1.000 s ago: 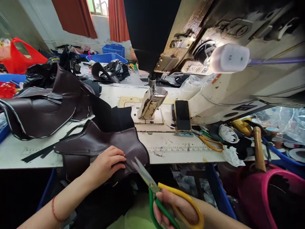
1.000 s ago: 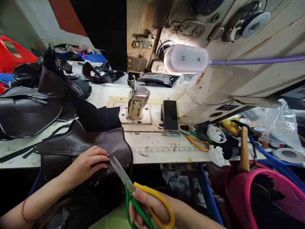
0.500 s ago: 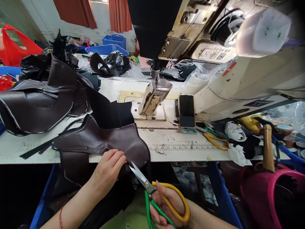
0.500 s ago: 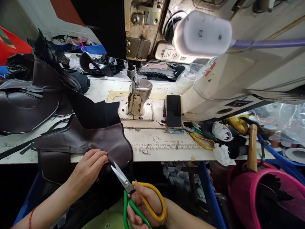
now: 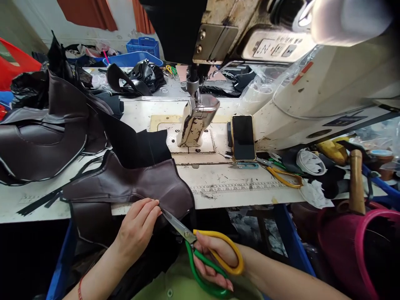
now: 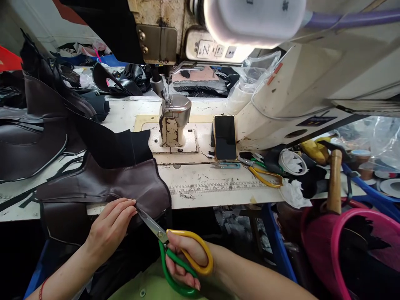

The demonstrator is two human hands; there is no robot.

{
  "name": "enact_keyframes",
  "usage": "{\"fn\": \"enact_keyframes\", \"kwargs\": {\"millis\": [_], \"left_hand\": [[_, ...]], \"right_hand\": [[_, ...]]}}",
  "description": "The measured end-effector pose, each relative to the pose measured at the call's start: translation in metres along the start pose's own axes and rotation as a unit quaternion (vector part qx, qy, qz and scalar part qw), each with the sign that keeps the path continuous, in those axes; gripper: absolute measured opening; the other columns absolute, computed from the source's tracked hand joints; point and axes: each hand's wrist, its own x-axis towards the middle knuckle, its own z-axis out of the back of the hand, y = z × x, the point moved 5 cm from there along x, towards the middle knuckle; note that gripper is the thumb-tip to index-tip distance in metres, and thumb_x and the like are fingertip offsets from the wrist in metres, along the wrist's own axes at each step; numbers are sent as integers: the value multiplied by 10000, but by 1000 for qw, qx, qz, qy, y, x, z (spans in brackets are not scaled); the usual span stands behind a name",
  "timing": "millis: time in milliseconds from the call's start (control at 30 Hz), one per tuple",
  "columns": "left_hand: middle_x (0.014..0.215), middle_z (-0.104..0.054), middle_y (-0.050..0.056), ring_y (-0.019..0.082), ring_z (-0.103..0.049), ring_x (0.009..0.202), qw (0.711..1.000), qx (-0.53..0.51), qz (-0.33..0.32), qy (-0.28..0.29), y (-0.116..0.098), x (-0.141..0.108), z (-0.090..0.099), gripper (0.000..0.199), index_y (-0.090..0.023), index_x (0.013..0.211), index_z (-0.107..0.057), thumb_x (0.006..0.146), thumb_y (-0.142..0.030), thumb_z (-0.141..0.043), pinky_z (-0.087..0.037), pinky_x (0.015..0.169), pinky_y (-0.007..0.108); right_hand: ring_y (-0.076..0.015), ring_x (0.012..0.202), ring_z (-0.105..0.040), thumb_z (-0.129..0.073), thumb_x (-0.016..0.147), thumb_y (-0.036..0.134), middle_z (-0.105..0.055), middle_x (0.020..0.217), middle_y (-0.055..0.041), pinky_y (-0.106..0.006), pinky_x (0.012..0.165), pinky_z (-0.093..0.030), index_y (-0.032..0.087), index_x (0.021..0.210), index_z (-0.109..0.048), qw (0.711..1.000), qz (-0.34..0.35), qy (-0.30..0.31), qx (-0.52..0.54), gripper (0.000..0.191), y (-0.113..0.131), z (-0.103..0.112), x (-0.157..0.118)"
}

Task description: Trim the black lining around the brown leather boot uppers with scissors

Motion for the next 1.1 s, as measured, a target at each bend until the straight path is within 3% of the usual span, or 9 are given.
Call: {"fn": "enact_keyframes", "kwargs": {"millis": [100, 233, 300, 400, 500, 600, 700, 767, 1100], "left_hand": [[1038, -637, 102, 231, -584, 1006, 1000, 1, 18, -3, -7, 2, 7, 215, -135, 1043, -561, 854, -46, -613, -511, 909, 385], [868, -556, 77, 222, -540, 826, 984, 19, 175, -1, -22, 1, 15, 131, -165, 895, -529, 878, -244, -632, -477, 744, 383], [759, -495, 41, 212, -489, 726, 970, 8, 243, 26, -29, 0, 11, 227, -201, 793, -478, 893, -367, -596, -430, 657, 372], [744, -496, 35, 222, -481, 719, 951, 3, 307, 22, -35, 0, 5, 232, -215, 783, -475, 902, -393, -565, -406, 669, 382], [755, -514, 36, 225, -491, 737, 941, -5, 337, 5, -34, 0, 0, 129, -212, 810, -514, 912, -283, -549, -408, 706, 394], [858, -534, 73, 247, -513, 830, 940, -23, 340, -23, -30, -3, 3, 78, -202, 842, -562, 910, -198, -522, -425, 759, 430], [1219, -505, 141, 312, -485, 1109, 935, -59, 347, -45, -28, -9, 7, 75, -207, 857, -578, 904, -193, -520, -418, 889, 508], [1365, -443, 123, 318, -438, 1213, 926, -95, 364, -32, -26, -13, 7, 92, -218, 838, -560, 909, -201, -504, -415, 937, 520], [1457, -380, 117, 341, -392, 1269, 919, -136, 368, 32, -25, -20, 7, 119, -213, 784, -545, 890, -184, -500, -468, 918, 571]], "right_hand": [[-99, 229, -388, -405, 723, 862, -431, 328, 10, -187, 209, -344, 150, 568, -528, 996, -41, -58, -50, 739, 9, -1, -6], [-79, 260, -401, -463, 703, 847, -410, 378, 45, -175, 236, -365, 153, 595, -528, 966, -56, -205, -151, 705, 17, -6, -15], [-78, 266, -396, -475, 722, 822, -385, 385, 61, -169, 230, -345, 167, 600, -503, 946, -62, -254, -193, 667, 16, -11, -16], [-78, 279, -401, -484, 790, 748, -365, 389, 74, -147, 234, -305, 181, 626, -480, 926, -66, -291, -230, 590, 7, -13, -14], [-74, 298, -420, -463, 843, 700, -363, 400, 79, -126, 260, -278, 181, 657, -487, 913, -59, -307, -261, 552, 4, -12, -14], [-70, 304, -426, -426, 808, 771, -384, 391, 65, -123, 276, -266, 171, 640, -500, 921, -39, -281, -268, 628, 12, -15, -15], [-72, 278, -402, -384, 770, 827, -402, 365, 43, -143, 271, -286, 158, 598, -520, 955, -40, -215, -202, 704, 21, -20, -13], [-77, 256, -384, -402, 756, 824, -405, 347, 41, -159, 262, -306, 154, 597, -536, 972, -46, -183, -143, 702, 23, -22, -10], [-88, 204, -346, -485, 718, 827, -400, 315, 43, -173, 202, -285, 140, 592, -551, 992, -46, -118, -30, 702, 26, -19, 3]]}}
